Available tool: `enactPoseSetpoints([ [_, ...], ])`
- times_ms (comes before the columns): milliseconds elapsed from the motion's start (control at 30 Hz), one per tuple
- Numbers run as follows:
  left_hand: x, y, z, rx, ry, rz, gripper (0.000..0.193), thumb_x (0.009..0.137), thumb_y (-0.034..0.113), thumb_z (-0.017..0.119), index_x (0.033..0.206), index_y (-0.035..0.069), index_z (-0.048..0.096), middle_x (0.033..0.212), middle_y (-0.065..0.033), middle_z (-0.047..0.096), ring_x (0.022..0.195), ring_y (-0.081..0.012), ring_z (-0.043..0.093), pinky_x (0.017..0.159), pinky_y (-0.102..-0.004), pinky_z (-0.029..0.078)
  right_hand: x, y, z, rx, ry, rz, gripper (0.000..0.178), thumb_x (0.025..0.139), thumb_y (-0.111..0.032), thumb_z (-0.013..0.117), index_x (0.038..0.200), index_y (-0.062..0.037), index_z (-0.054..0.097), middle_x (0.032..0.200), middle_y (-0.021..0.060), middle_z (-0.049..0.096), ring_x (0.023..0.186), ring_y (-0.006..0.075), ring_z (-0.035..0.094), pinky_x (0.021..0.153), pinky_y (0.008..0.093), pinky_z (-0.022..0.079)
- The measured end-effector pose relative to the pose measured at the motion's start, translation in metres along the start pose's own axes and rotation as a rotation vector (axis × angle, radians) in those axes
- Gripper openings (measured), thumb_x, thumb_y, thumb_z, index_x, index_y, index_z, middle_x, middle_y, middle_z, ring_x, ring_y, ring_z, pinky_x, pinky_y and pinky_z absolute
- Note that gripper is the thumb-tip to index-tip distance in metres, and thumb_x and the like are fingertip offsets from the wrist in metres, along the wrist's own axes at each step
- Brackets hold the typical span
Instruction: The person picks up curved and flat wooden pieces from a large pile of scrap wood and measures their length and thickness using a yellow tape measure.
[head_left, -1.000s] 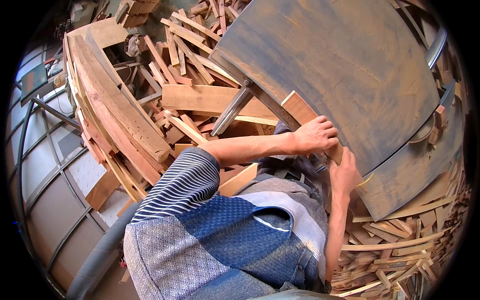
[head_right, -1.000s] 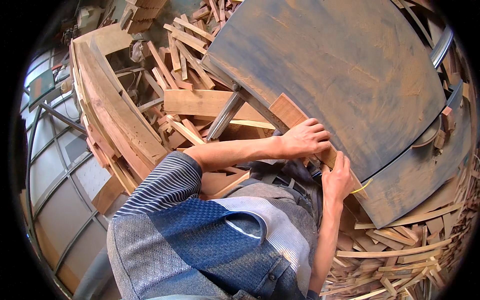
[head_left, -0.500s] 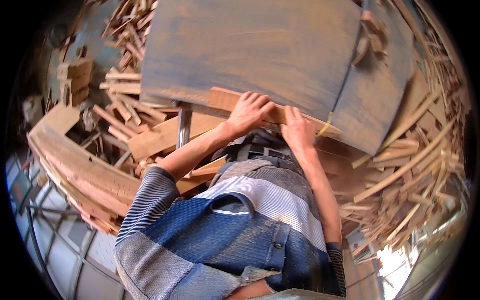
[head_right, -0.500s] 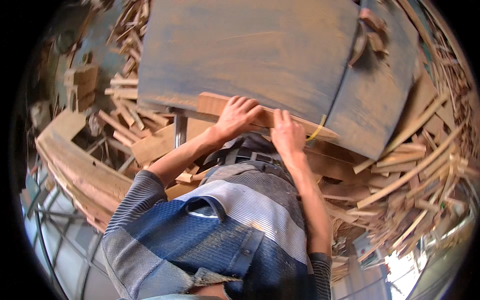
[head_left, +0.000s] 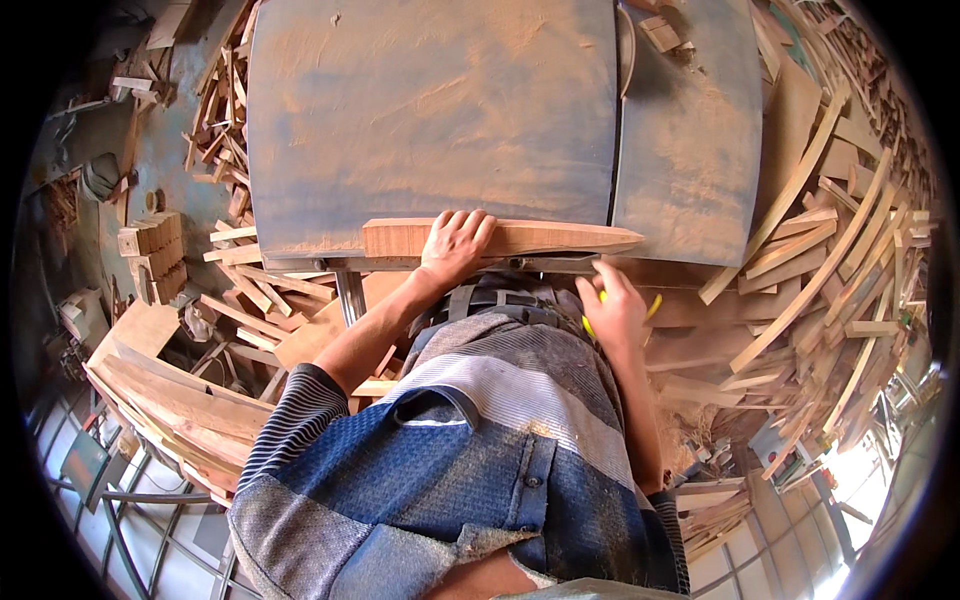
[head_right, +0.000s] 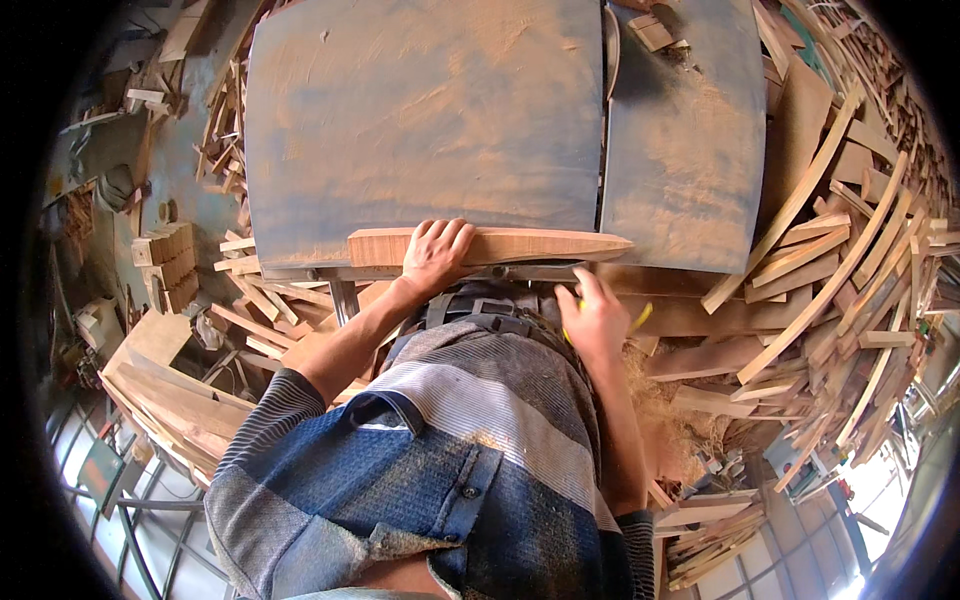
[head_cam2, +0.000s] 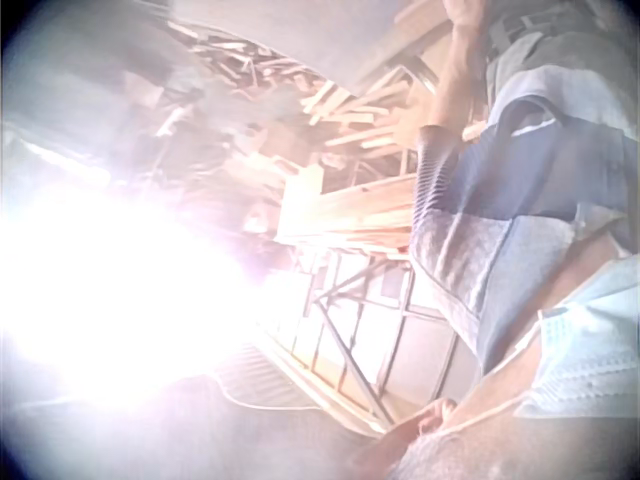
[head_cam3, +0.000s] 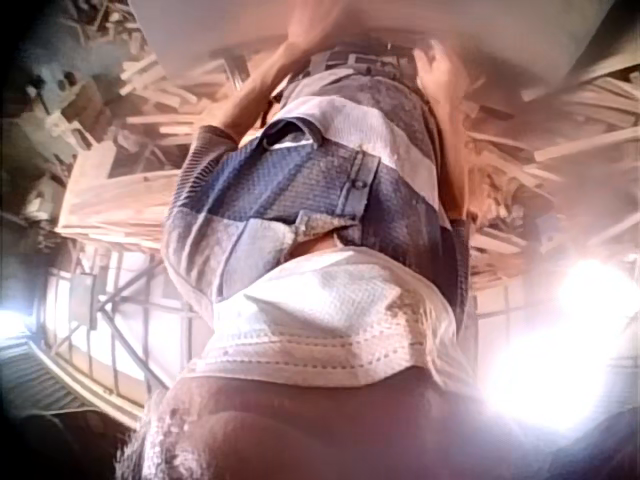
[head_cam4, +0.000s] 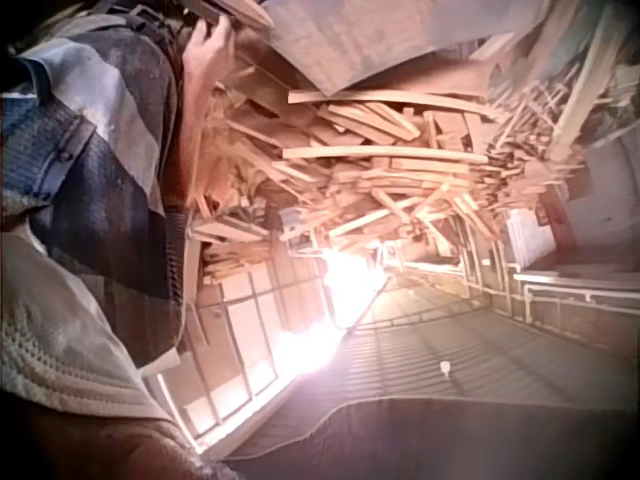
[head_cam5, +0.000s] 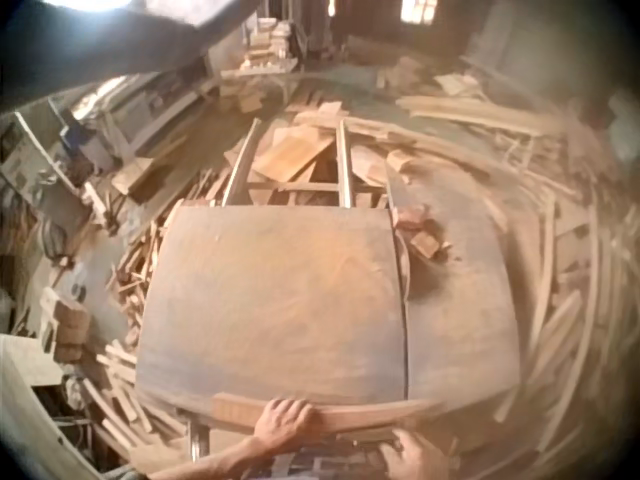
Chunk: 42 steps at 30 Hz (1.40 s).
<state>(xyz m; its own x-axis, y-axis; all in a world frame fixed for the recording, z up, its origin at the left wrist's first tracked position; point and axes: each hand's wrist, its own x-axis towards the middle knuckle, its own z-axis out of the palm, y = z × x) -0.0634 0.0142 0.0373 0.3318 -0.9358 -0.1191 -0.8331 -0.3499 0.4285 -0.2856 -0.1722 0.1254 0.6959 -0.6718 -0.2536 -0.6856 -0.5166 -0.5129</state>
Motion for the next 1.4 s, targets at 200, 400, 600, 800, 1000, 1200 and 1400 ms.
enactPoseSetpoints([
  [200, 0.029, -0.015, -0.012, 0.129, 0.068, 0.055, 0.059, 0.076, 0.043, 0.082, 0.116, 0.008, 0.057, 0.111, -0.0096, 0.062, 0.104, -0.0284, 0.062, 0.096, -0.0434, 0.046, -0.045, 0.101, 0.005, 0.04, 0.041, 0.368, 0.033, 0.088, -0.032, 0.071, 0.106, -0.0044, 0.074, 0.092, 0.0203, 0.074, 0.087, 0.0377, 0.072, 0.076, 0.0461, 0.055],
  [400, 0.079, -0.037, -0.03, 0.193, 0.07, 0.039, 0.067, 0.078, 0.053, 0.078, 0.119, 0.005, 0.057, 0.111, -0.0121, 0.062, 0.107, -0.0312, 0.061, 0.098, -0.0454, 0.046, -0.071, 0.199, 0.041, -0.085, -0.211, 0.548, 0.039, 0.088, -0.039, 0.064, 0.103, -0.0044, 0.074, 0.099, 0.0244, 0.072, 0.092, 0.0418, 0.071, 0.08, 0.0469, 0.055],
  [600, 0.13, -0.067, -0.048, 0.274, 0.049, 0.015, 0.075, 0.079, 0.054, 0.08, 0.125, 0.003, 0.052, 0.114, -0.0139, 0.06, 0.109, -0.0319, 0.06, 0.099, -0.0466, 0.045, -0.116, 0.254, 0.076, -0.098, -0.339, 0.655, 0.043, 0.088, -0.045, 0.06, 0.103, -0.0081, 0.076, 0.101, 0.0236, 0.073, 0.096, 0.0423, 0.07, 0.081, 0.0493, 0.053],
  [800, 0.198, -0.098, -0.063, 0.36, 0.015, 0.035, 0.08, 0.081, 0.059, 0.077, 0.129, 0.0, 0.05, 0.117, -0.0162, 0.059, 0.113, -0.0337, 0.059, 0.1, -0.0474, 0.045, -0.148, 0.289, 0.125, 0.094, -0.223, 0.819, 0.046, 0.09, -0.046, 0.057, 0.104, -0.0067, 0.075, 0.098, 0.0226, 0.073, 0.093, 0.0391, 0.07, 0.08, 0.0488, 0.052],
  [1000, 0.228, -0.118, -0.079, 0.386, 0.006, -0.004, 0.084, 0.08, 0.062, 0.076, 0.13, -0.001, 0.051, 0.121, -0.0172, 0.059, 0.119, -0.0342, 0.058, 0.103, -0.0481, 0.046, -0.149, 0.289, 0.132, 0.246, -0.188, 1.03, 0.047, 0.093, -0.046, 0.054, 0.105, -0.0045, 0.074, 0.095, 0.0216, 0.073, 0.089, 0.0361, 0.069, 0.078, 0.0483, 0.051],
  [1200, 0.233, -0.121, -0.079, 0.385, 0.058, -0.006, 0.08, 0.079, 0.056, 0.081, 0.127, -0.001, 0.052, 0.123, -0.0178, 0.059, 0.121, -0.0359, 0.058, 0.103, -0.0481, 0.047, -0.156, 0.289, 0.126, 0.049, -0.188, 0.756, 0.037, 0.096, -0.038, 0.053, 0.106, -0.0076, 0.072, 0.094, 0.0215, 0.072, 0.088, 0.0385, 0.07, 0.074, 0.0507, 0.051],
  [1400, 0.272, -0.11, -0.105, 0.359, -0.051, -0.157, 0.079, 0.075, 0.051, 0.085, 0.126, 0.0, 0.054, 0.124, -0.0168, 0.061, 0.124, -0.036, 0.057, 0.107, -0.0471, 0.044, -0.157, 0.289, 0.101, -0.077, -0.185, 0.553, 0.028, 0.092, -0.032, 0.06, 0.101, -0.0069, 0.071, 0.097, 0.0234, 0.071, 0.088, 0.0424, 0.069, 0.075, 0.0509, 0.054],
])
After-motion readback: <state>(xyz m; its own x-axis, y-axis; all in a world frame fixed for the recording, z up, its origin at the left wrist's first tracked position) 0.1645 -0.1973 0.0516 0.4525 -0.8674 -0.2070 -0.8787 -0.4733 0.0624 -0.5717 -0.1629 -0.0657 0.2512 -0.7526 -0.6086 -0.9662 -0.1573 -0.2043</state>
